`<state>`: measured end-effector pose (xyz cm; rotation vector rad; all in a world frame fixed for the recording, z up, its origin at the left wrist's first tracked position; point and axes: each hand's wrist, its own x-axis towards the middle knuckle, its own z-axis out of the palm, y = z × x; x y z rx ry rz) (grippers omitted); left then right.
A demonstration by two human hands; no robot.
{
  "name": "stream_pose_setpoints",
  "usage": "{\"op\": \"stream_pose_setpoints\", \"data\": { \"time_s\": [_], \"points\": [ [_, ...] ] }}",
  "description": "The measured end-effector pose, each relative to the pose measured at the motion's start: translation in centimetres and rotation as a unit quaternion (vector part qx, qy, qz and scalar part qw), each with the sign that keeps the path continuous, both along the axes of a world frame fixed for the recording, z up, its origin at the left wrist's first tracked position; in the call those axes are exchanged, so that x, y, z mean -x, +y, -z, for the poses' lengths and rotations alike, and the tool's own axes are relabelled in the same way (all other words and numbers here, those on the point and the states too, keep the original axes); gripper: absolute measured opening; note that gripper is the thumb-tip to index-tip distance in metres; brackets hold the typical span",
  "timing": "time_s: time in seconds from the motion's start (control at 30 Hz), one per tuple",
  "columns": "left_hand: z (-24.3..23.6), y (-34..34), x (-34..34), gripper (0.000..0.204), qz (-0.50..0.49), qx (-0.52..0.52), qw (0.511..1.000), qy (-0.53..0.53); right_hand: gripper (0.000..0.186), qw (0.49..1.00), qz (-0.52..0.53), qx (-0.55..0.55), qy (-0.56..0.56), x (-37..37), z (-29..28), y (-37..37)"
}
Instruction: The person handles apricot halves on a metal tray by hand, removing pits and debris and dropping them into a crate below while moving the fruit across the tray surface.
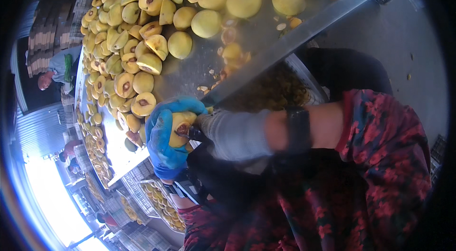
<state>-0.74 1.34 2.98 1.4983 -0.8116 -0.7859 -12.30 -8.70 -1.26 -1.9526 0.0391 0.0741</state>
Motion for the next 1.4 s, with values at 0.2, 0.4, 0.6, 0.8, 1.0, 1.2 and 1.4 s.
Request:
{"op": "stream_pose_setpoints", "data": {
  "time_s": [0.2,0.4,0.6,0.8,1.0,1.2,1.4],
  "points": [
    [-1.6,1.1,0.1,0.040,0.031,-0.193,0.974,-0.117,0.035,0.999,-0.024,0.000,0.025,0.9,-0.2,-0.2],
    [-0.5,1.6,0.0,0.038,0.021,-0.139,0.990,-0.001,0.037,0.994,-0.056,-0.070,0.069,1.4,0.5,-0.7],
    [-0.6,2.1,-0.1,0.039,0.050,-0.114,0.991,0.038,0.021,0.907,-0.163,-0.339,0.189,0.7,1.3,-1.5],
    [0.1,1.8,0.6,0.036,0.028,-0.088,0.983,-0.160,0.021,0.894,-0.184,-0.359,0.193,1.2,0.8,-2.3],
    [0.7,-0.3,1.1,0.044,-0.057,-0.015,0.995,-0.081,0.026,0.993,-0.026,0.101,-0.049,1.4,0.4,-1.3],
    [1.2,0.7,0.2,0.047,-0.215,0.132,0.926,0.283,0.030,0.989,0.022,0.125,-0.076,3.4,-0.2,-1.6],
    [-1.0,11.4,-4.3,0.031,-0.326,-0.162,0.892,-0.269,0.036,0.955,-0.090,0.282,0.035,3.6,1.5,-2.9]
  ]
}}
